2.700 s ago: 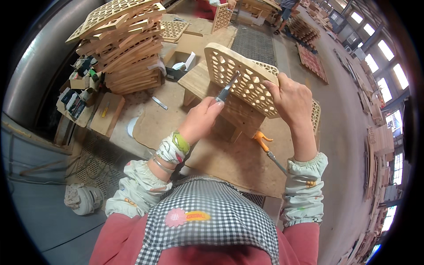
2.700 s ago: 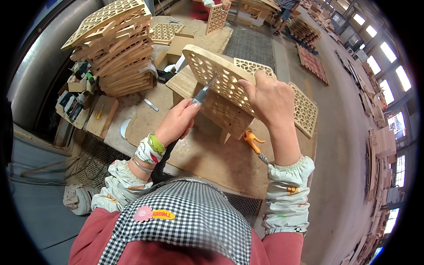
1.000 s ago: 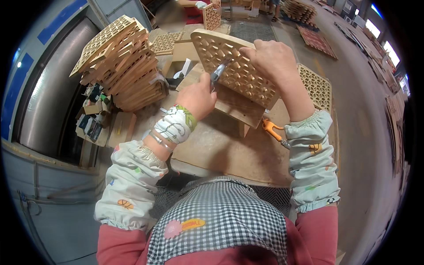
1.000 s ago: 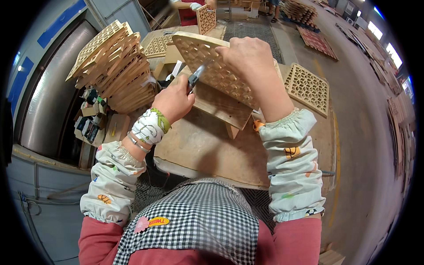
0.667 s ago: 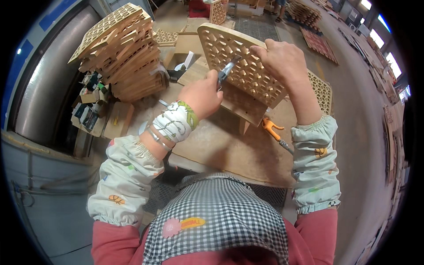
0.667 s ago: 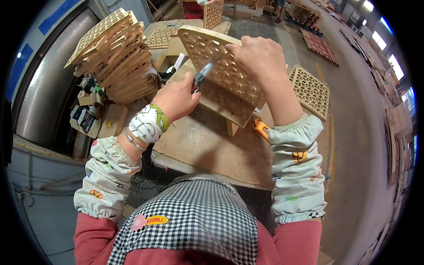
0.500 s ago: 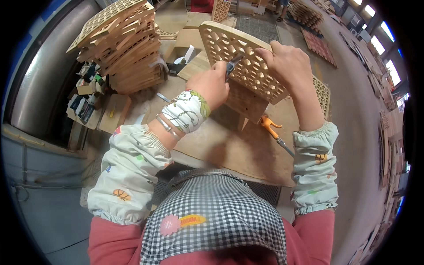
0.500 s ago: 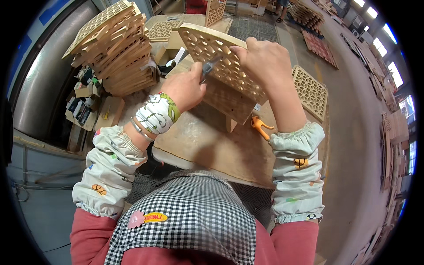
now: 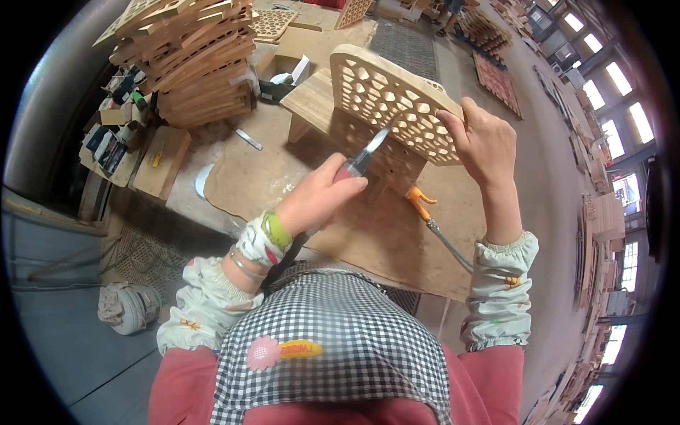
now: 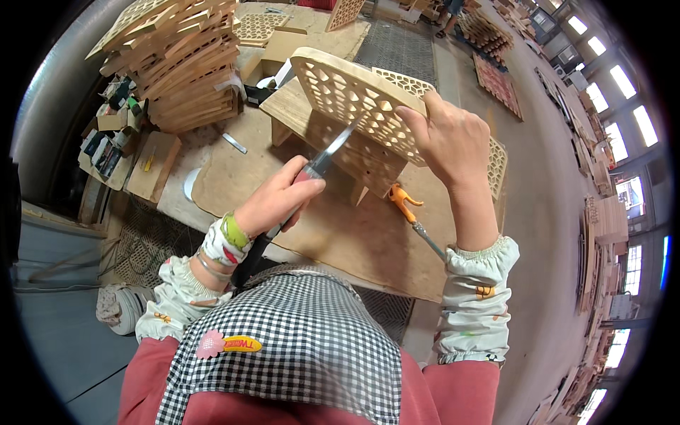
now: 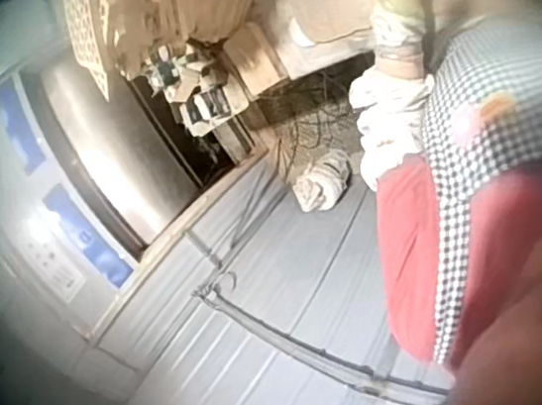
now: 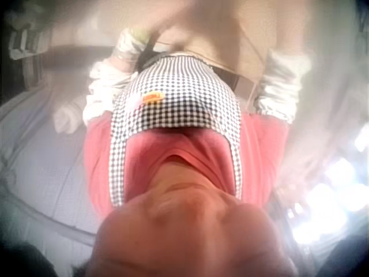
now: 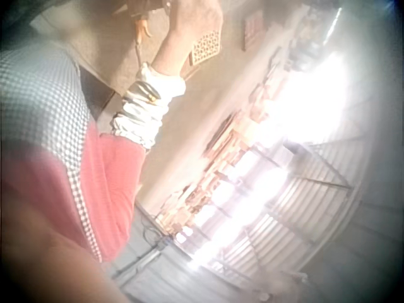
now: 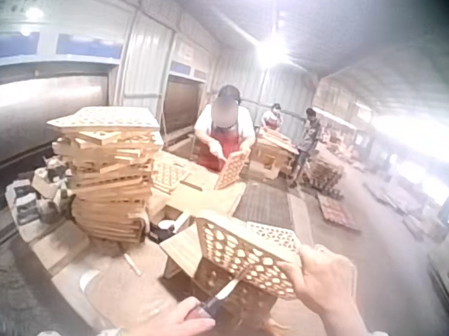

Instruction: The person uses a handheld tool to trim small pieces of wood from a lattice-patterned wooden panel, turning the panel by hand to reach different edges and then placing it on the table.

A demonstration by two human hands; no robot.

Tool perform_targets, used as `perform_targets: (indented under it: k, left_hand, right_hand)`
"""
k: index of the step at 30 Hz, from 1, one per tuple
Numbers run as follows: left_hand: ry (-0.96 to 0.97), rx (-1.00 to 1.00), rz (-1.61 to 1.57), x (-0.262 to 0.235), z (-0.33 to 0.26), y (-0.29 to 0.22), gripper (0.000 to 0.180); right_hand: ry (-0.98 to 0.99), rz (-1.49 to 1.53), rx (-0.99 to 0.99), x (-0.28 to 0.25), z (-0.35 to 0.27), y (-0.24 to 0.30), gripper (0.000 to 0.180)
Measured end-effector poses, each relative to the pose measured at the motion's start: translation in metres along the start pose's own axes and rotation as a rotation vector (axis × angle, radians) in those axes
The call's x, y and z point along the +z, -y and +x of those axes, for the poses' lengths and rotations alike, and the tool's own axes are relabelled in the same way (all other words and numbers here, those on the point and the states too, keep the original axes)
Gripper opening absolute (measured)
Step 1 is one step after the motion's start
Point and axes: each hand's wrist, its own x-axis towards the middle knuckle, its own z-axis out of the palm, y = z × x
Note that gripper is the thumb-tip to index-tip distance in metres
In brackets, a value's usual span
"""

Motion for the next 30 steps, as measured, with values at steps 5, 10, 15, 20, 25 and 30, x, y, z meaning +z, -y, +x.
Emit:
perform_targets:
  k: [5, 10, 15, 20, 25, 30]
  left_hand:
    - [0.138, -0.062, -0.222, 0.003, 0.022, -0.007, 0.032]
    - [0.131, -0.04, -0.293, 0.013, 0.035, -0.002, 0.033]
    - [0.02, 0.036, -0.14, 0.024, 0.038, -0.007, 0.033]
    - [-0.152, 0.137, 0.054, 0.023, 0.036, 0.013, 0.035]
    - [0.058, -0.013, -0.06, -0.007, 0.002, 0.069, 0.039]
    - [0.062, -0.433, -0.195, -0.073, -0.052, 0.187, 0.033]
  right_hand:
    - [0.001, 0.01, 0.003, -0.002, -0.004, -0.001, 0.05]
    - [0.022, 0.023, 0.012, 0.0, 0.0, 0.0, 0.05]
    - [0.027, 0.036, 0.014, -0.003, 0.001, -0.003, 0.05]
    - [0.018, 0.05, 0.017, -0.001, 0.001, -0.003, 0.048]
    - [0.016, -0.007, 0.062, 0.008, -0.006, -0.033, 0.046]
    - [-0.095, 0.15, 0.027, 0.001, -0.003, -0.018, 0.047]
